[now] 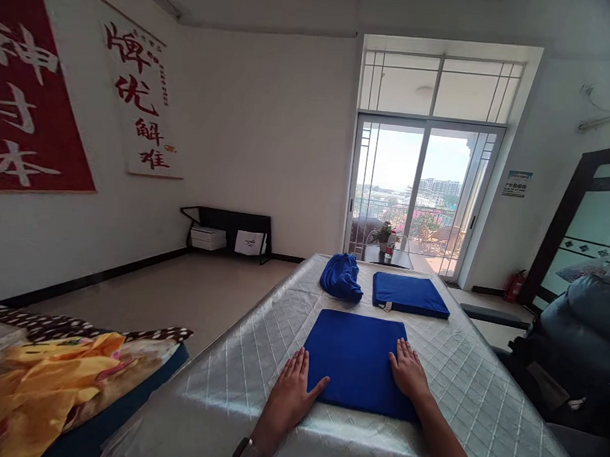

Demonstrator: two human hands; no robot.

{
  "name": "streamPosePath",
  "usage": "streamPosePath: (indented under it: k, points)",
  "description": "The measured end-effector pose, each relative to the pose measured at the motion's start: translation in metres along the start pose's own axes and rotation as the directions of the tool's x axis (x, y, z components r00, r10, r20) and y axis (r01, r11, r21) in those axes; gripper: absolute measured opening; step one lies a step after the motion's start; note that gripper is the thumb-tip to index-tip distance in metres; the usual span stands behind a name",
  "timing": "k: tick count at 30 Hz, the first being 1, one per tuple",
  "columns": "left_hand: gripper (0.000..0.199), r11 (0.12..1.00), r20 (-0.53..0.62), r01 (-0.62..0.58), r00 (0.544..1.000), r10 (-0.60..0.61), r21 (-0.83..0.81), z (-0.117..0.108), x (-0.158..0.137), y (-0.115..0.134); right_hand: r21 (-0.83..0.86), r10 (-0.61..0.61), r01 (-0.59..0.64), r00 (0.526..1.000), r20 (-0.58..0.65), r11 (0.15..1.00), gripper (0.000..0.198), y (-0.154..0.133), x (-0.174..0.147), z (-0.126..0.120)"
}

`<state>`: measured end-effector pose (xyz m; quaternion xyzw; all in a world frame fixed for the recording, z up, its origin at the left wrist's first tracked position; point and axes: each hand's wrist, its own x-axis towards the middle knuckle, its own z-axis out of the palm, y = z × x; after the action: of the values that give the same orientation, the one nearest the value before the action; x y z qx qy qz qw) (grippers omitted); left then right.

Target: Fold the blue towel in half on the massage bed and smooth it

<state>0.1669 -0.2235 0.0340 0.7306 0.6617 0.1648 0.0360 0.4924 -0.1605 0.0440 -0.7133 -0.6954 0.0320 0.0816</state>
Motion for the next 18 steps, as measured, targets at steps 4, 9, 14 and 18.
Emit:
streamPosePath:
  k: [4, 9, 14, 18]
  points:
    - [0.102, 0.998, -0.055, 0.047, 0.997, -0.045, 0.045, -0.001, 0.0, -0.004, 0.019, 0.01, -0.01, 1.0, 0.004, 1.0, 0.07, 0.0, 0.001, 0.0]
    - [0.091, 0.995, -0.196, 0.05, 0.98, -0.032, 0.085, 0.0, 0.011, 0.012, 0.053, 0.002, -0.002, 1.0, 0.002, 0.999, 0.069, 0.001, 0.0, 0.0]
    - [0.079, 0.97, -0.078, -0.241, 0.967, 0.243, 0.042, 0.012, 0.043, 0.1, 0.056, -0.002, 0.002, 1.0, -0.008, 0.998, 0.068, -0.001, -0.004, -0.004]
    - [0.069, 0.895, -0.033, -0.444, 0.896, 0.443, -0.034, 0.034, 0.073, 0.174, 0.045, -0.025, 0.025, 1.0, 0.004, 0.999, 0.065, 0.001, -0.007, -0.006]
